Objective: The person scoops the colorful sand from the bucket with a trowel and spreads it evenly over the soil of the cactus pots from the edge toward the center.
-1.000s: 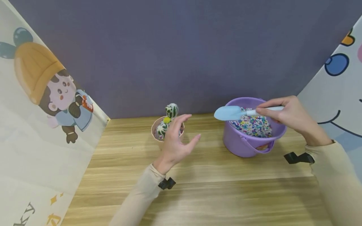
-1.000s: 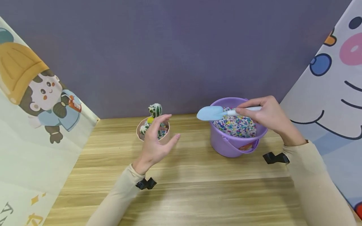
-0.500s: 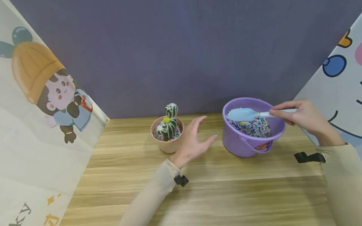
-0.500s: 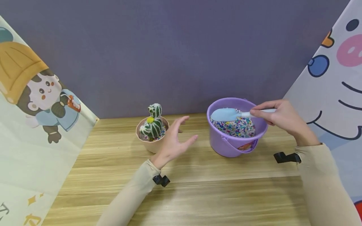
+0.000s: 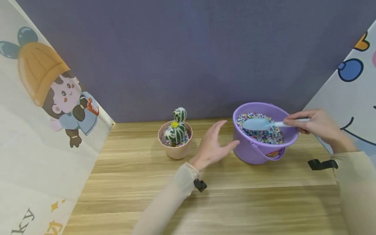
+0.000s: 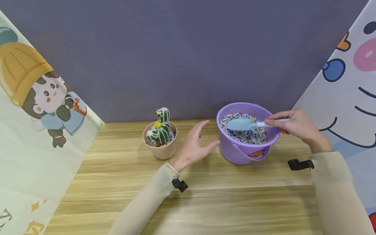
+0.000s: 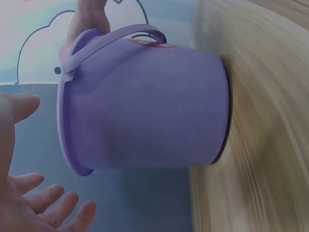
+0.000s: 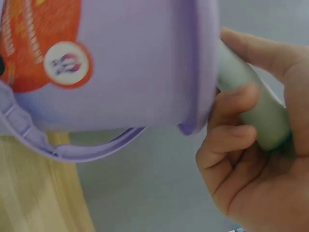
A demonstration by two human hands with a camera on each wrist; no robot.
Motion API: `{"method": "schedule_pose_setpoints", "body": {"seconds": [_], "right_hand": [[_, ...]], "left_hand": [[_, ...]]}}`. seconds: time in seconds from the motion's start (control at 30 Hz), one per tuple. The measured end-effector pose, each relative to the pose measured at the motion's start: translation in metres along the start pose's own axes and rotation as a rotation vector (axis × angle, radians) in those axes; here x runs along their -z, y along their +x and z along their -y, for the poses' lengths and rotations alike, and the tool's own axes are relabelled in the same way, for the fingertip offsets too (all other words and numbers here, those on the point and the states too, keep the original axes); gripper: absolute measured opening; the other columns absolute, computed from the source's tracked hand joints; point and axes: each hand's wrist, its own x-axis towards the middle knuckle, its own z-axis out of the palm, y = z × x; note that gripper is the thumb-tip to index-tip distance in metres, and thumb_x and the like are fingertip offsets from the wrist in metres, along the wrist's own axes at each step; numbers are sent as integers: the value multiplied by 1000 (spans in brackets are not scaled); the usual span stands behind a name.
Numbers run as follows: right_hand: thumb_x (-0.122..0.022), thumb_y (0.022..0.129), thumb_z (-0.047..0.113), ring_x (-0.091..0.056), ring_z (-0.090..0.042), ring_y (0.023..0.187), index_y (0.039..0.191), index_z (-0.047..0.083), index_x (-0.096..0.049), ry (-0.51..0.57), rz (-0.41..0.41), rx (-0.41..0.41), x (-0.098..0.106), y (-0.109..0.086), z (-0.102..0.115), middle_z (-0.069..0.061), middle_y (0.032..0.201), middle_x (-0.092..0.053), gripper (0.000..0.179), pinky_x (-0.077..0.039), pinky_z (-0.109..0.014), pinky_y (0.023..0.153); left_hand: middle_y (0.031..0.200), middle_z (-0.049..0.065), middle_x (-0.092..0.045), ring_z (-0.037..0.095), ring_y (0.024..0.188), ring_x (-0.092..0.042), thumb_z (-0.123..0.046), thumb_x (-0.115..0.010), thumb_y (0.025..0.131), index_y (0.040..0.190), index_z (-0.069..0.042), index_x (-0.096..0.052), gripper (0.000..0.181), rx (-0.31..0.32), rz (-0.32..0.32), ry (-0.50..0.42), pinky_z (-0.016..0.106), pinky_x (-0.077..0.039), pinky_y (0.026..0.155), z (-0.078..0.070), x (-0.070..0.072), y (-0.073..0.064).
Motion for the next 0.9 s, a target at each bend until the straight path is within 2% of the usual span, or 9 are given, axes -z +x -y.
{"method": "schedule_pose_setpoints", "body": {"seconds": [0.13, 0.2, 0.3, 0.43, 0.57, 0.67, 0.77, 0.87, 0.9], "right_hand": [[-79, 97, 43, -45, -19, 58, 90, 46, -78, 9, 33, -33, 0, 3, -7, 5, 57, -46, 7, -34, -33, 62], [-78, 97, 44, -45, -16, 65, 94, 46, -80, -1, 43, -41, 0, 4, -9, 12, 63, -51, 4, -36, -31, 64], [-79, 96, 46, -42, -13, 66, 100, 40, -84, -22, 55, -61, 0, 4, -13, 15, 67, -48, 9, -37, -30, 64], [-80, 95, 47, -42, -12, 65, 104, 37, -85, -26, 63, -69, -1, 4, -16, 16, 72, -52, 15, -39, -31, 62], [-79, 94, 51, -45, -12, 71, 114, 25, -85, -57, 72, -60, -2, 5, -16, 26, 90, -63, 33, -42, -30, 62], [-79, 94, 54, -45, -13, 71, 121, 18, -83, -77, 80, -55, -3, 6, -15, 24, 101, -65, 46, -42, -31, 61], [-77, 93, 58, -50, -7, 82, 126, 18, -80, -92, 83, -48, -4, 5, -14, 23, 108, -64, 51, -41, -29, 66], [-77, 93, 59, -52, -7, 99, 129, 20, -79, -96, 67, -38, -6, 5, -14, 27, 114, -62, 54, -41, -27, 74], [-77, 93, 59, -51, -8, 108, 130, 19, -78, -88, 63, -28, -7, 5, -14, 24, 118, -64, 55, -41, -27, 79]], "left_hand": [[174, -3, -35, 24, 159, -37, -62, -74, 92, 167, -25, -34, 93, -7, -5, 5, 56, -35, 128, -2, -8, 4], [174, -2, -36, 24, 160, -37, -63, -73, 92, 167, -24, -35, 92, -21, -5, 17, 55, -35, 129, -2, -11, 7], [174, -2, -35, 24, 160, -36, -63, -73, 92, 166, -25, -37, 91, -28, 5, 20, 56, -34, 128, -4, -17, 9], [174, -4, -35, 23, 160, -36, -63, -73, 92, 165, -26, -39, 89, -41, 13, 15, 58, -35, 128, -5, -24, 11], [174, -5, -36, 23, 159, -38, -63, -73, 92, 165, -23, -40, 90, -55, 6, 12, 58, -37, 127, -8, -28, 14], [173, -3, -37, 24, 158, -39, -62, -74, 91, 164, -21, -41, 91, -58, -5, 8, 58, -38, 126, -9, -29, 16], [172, 0, -40, 24, 157, -40, -60, -75, 90, 163, -19, -42, 90, -57, -21, 13, 56, -39, 126, -10, -31, 18], [170, 3, -42, 24, 156, -42, -59, -76, 90, 162, -17, -44, 89, -54, -41, 20, 53, -39, 126, -10, -33, 19], [170, 3, -43, 24, 156, -42, -58, -77, 90, 162, -17, -44, 89, -53, -47, 24, 53, -39, 126, -10, -33, 19]]}}
